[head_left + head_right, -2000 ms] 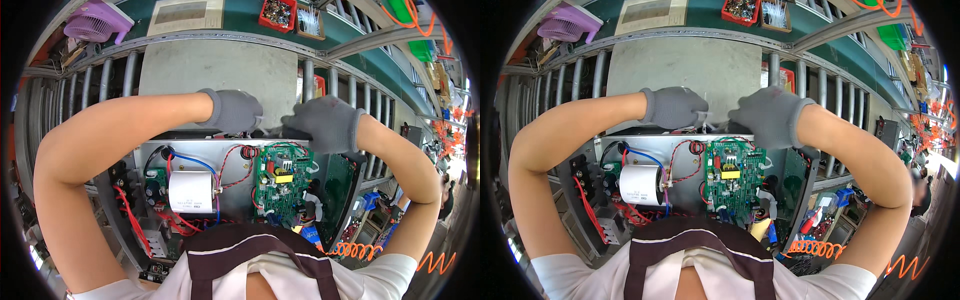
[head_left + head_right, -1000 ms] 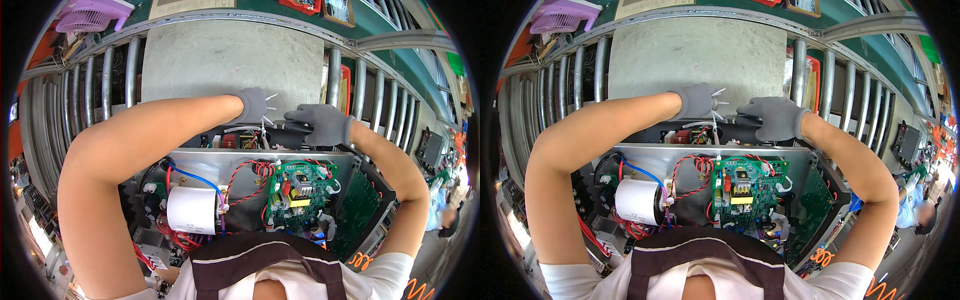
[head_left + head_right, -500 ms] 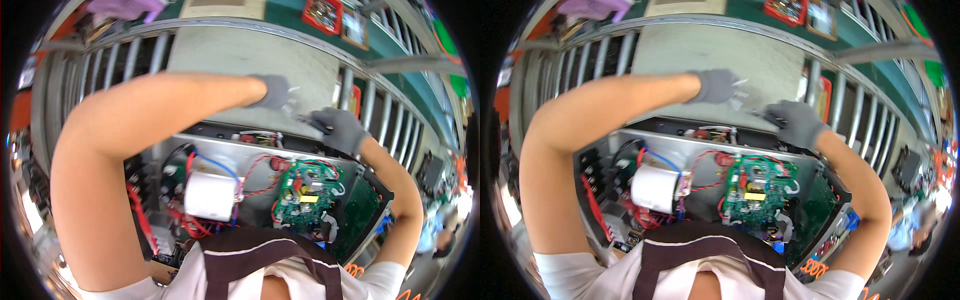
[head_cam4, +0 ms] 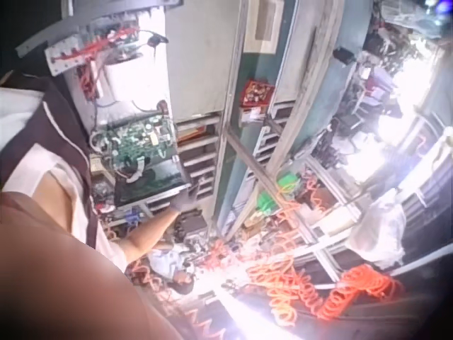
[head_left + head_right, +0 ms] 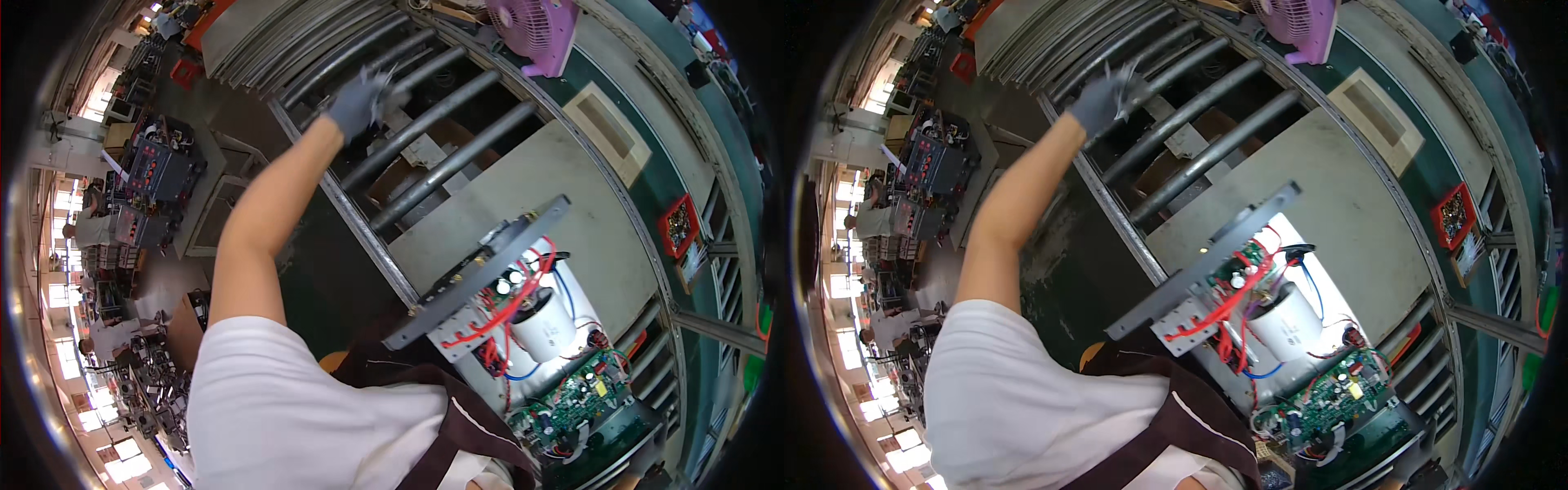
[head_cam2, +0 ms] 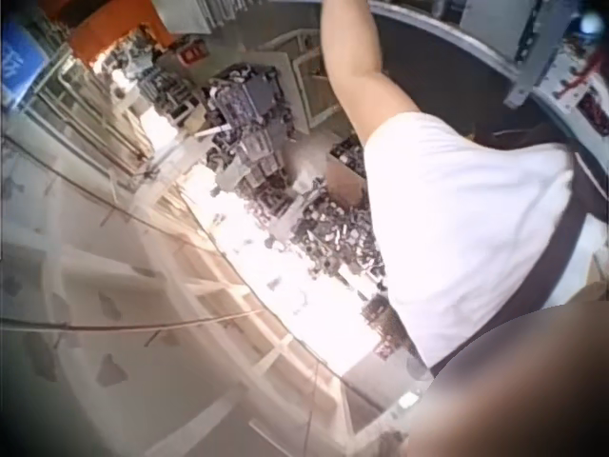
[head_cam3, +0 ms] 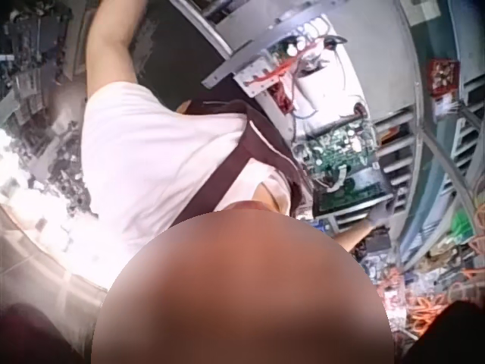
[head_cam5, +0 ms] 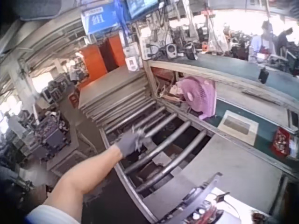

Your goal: The person assembles an electronic device on a factory workbench. They connect wires to a circuit board, use a screwdriver to secure components, and apply a red substance from a bottle to the internal parts. Finally, they attach a label to the back of the device casing.

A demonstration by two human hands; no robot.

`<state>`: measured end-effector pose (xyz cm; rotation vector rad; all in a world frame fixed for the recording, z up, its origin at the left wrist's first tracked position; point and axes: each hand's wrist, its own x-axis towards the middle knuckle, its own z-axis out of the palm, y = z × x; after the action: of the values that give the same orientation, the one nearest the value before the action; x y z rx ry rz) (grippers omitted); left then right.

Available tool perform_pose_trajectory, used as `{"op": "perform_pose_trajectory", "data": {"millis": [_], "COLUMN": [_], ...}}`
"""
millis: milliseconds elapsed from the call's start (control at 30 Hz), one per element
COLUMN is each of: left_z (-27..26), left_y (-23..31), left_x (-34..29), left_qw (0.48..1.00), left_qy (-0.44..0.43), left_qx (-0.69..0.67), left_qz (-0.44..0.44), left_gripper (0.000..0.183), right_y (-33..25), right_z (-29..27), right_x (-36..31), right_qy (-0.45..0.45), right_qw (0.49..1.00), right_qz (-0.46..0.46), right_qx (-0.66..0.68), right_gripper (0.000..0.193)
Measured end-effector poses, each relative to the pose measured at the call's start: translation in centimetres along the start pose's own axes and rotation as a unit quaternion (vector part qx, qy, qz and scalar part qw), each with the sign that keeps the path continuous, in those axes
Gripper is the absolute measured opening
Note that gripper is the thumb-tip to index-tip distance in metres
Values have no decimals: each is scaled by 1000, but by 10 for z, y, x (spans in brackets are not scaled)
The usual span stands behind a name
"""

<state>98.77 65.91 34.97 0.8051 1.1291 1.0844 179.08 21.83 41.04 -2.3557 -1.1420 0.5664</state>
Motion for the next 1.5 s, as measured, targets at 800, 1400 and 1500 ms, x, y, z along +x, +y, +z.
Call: {"op": "perform_pose_trajectory", "data": {"millis": [800, 1400, 1500], "left_z": [-21, 178, 163], "left_y": [-106, -70, -76], "left_x": [-25, -254, -238], "left_qw": [961, 772, 696], "left_qy": [-7, -137, -67], "left_qx": [201, 232, 300], "left_qz": [188, 576, 649], "left_gripper": [13, 27, 25], "right_y": [27, 43, 100], "right_z": [234, 277, 271], "right_x": [-561, -557, -480], "right_qy": [370, 398, 436], "right_qw": [755, 891, 873], "right_qz": [285, 212, 150], "right_qx": [459, -55, -158], "right_gripper": [43, 42, 40]}}
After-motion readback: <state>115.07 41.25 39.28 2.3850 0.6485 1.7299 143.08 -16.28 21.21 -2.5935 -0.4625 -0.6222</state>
